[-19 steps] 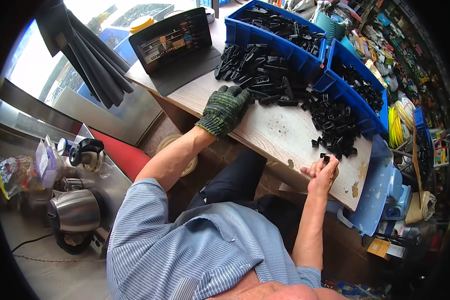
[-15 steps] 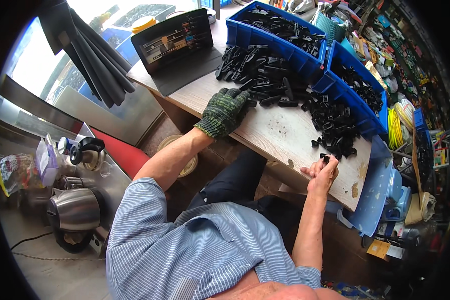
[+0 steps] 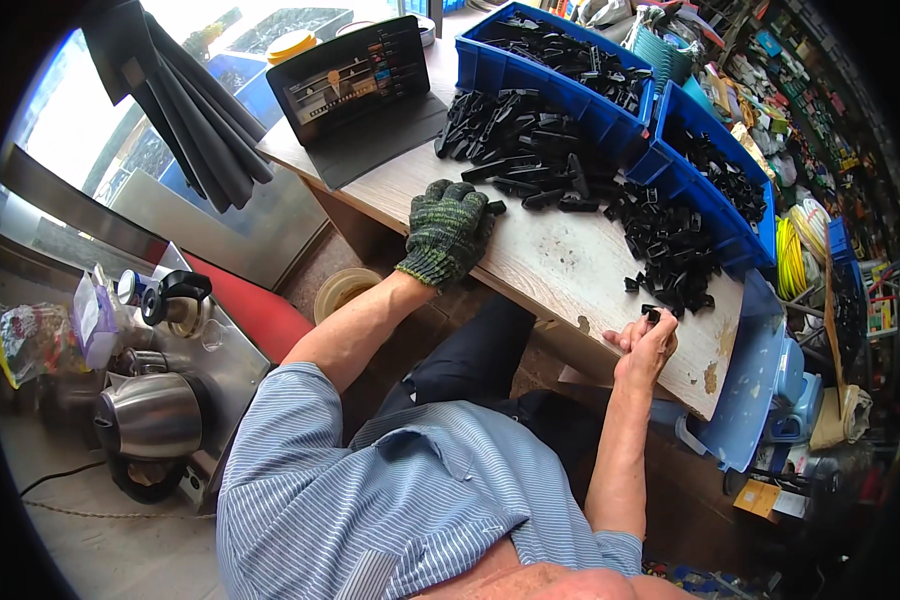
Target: Assemble small black plastic components by hand at a workbench.
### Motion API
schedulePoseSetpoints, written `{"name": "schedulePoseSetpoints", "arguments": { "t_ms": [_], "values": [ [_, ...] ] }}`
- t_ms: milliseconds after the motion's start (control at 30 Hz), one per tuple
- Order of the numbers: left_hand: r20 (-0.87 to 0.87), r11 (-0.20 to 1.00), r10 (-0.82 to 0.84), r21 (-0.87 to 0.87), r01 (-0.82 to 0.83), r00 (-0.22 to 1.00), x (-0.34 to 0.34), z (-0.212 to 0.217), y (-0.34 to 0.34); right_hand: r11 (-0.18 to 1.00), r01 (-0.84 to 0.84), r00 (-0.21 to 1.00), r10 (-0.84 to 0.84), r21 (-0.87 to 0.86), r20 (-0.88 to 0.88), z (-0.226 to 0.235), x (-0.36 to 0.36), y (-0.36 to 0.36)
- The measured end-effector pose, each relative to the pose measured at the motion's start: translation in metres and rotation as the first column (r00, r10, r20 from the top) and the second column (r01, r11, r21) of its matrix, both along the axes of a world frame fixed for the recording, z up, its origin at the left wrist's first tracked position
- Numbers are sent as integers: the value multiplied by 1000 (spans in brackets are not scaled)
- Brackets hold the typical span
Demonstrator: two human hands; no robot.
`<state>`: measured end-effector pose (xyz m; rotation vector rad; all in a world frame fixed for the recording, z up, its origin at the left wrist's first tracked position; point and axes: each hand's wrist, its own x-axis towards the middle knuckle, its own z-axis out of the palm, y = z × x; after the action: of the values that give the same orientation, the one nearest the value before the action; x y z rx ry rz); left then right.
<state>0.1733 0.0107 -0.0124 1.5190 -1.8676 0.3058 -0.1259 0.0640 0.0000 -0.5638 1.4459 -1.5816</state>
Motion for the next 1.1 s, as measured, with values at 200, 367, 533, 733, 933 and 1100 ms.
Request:
{"name": "schedulePoseSetpoints", "arguments": {
  "t_ms": [200,367,533,733,933,1100],
  "values": [
    [-234,952,-258,102,287,937,-37,-3,15,999,45,999,-45,8,-23,1,2,6],
    [-555,813,-439,91,576,707,-98,9,33,991,132,991,-131,32,-21,1,4,3],
    [-636,700,-525,56,712,566,-144,-6,32,995,78,997,-78,65,4,3,9,2],
    [-688,621,-465,195,759,557,-166,3,28,989,141,974,-148,-52,-172,-17,-9,3],
    [-671,613,-495,181,769,553,-162,-2,29,988,145,980,-150,-48,-127,6,12,11],
    [-730,697,-350,216,684,587,-182,-2,32,989,47,865,-112,-143,-489,-31,-14,4]
  ]
}}
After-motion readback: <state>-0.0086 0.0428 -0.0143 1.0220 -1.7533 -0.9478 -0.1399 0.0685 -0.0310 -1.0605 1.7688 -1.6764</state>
